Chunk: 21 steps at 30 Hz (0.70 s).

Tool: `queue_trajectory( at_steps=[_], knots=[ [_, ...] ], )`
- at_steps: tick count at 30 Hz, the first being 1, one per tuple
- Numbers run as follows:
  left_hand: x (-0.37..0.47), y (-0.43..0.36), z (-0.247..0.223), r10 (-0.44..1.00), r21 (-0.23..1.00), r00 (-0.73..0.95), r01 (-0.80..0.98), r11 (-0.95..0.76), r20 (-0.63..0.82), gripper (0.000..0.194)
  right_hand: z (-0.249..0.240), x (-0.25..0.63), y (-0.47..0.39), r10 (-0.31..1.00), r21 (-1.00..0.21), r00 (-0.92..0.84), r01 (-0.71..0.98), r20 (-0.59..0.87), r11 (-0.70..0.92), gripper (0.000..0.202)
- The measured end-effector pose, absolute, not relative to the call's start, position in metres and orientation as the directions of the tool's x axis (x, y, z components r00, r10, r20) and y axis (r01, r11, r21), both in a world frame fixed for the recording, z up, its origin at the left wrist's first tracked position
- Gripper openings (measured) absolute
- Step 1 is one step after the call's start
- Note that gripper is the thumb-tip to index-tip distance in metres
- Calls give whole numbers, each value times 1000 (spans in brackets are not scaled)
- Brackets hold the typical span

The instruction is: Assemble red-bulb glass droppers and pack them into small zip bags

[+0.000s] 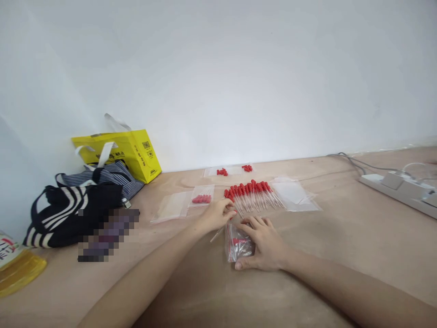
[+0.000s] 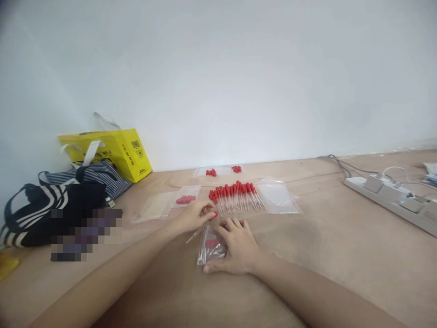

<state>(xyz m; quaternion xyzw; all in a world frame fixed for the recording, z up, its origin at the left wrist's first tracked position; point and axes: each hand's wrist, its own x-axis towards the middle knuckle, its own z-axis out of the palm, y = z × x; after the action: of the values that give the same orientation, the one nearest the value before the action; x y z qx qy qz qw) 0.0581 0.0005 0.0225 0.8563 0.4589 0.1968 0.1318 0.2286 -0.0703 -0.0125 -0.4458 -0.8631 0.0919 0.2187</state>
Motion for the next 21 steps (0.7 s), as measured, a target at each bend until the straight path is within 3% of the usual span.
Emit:
queue_trajectory(
  at_steps=[7,10,13,15,18,21],
  knots=[
    [74,11,14,835,351,515,759,-549,192,19,-13,229,-71,793,-357,-523,709,314,608,80],
    [54,5,28,824,398,454,724,-563,338,23,-14,230,-71,787,-347,-532,707,312,616,73],
    [20,-4,42,820,541,217,658,-524,530,21,-14,231,-71,792,-340,-530,717,303,609,71],
    [-4,-11,43,835,690,30,548,-473,549,25,-14,230,-70,799,-340,-525,724,292,600,70],
    [-28,-21,29,901,889,-174,316,-332,398,35,-15,230,-69,808,-342,-520,733,278,589,70],
    [-31,-30,10,945,970,-228,106,-217,237,40,-15,229,-69,809,-337,-517,736,280,587,71]
  ],
)
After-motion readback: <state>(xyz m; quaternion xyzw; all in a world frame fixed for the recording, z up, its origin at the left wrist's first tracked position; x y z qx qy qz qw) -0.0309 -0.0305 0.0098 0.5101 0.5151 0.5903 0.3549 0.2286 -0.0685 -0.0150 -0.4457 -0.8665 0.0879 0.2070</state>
